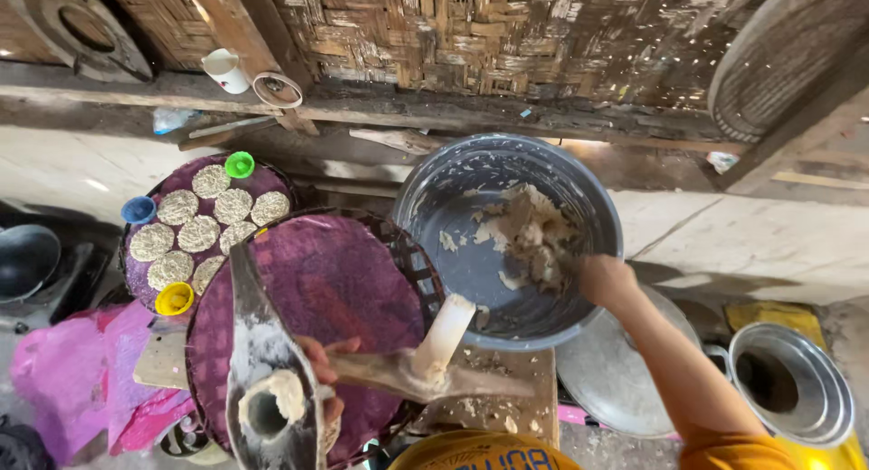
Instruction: The person scoops sticky rice dough from a large basin and packs it into a wooden hand press fitted with a cylindrical plunger. They press the dough onto a round woven tray, release the formed rice cake, and place a ring mold around it, repeating the cycle to fill trays with flat round rice cakes.
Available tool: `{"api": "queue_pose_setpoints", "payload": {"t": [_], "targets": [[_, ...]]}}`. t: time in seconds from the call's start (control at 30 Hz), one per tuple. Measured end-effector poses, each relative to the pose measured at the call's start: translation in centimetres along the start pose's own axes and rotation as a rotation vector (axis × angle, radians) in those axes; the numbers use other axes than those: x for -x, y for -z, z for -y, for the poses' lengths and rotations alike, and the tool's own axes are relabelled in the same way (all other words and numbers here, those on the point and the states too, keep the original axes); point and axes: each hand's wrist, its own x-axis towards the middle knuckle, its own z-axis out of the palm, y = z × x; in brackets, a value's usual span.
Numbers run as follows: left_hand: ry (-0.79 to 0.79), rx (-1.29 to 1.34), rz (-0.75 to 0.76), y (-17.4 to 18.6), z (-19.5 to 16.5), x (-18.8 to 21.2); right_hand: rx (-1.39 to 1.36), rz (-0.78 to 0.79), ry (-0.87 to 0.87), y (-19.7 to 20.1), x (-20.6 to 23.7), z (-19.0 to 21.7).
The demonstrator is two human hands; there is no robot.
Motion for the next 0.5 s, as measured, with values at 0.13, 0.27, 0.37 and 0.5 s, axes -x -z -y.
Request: {"api": "queue_pose_setpoints", "payload": {"t": [0.13, 0.27, 0.37, 0.5], "targets": [[0.010, -0.032, -0.028, -0.4, 1.2, 0.6, 0.172, -0.263, 0.061, 1.6, -2.9, -2.7], [0.025, -0.050, -0.033, -0.9, 2.1, 0.7, 0.241, -0.208, 0.081, 0.3, -6.8, -2.3], [0.040, -0.058, -0.035, -1.0, 2.4, 1.0, 0.193, -0.164, 0.145, -2.0, -8.0, -2.0], [0.052, -0.062, -0.041, -0.4, 2.1, 1.3, 0.184, -0.035, 0.148, -4.5, -8.5, -1.3]]}}
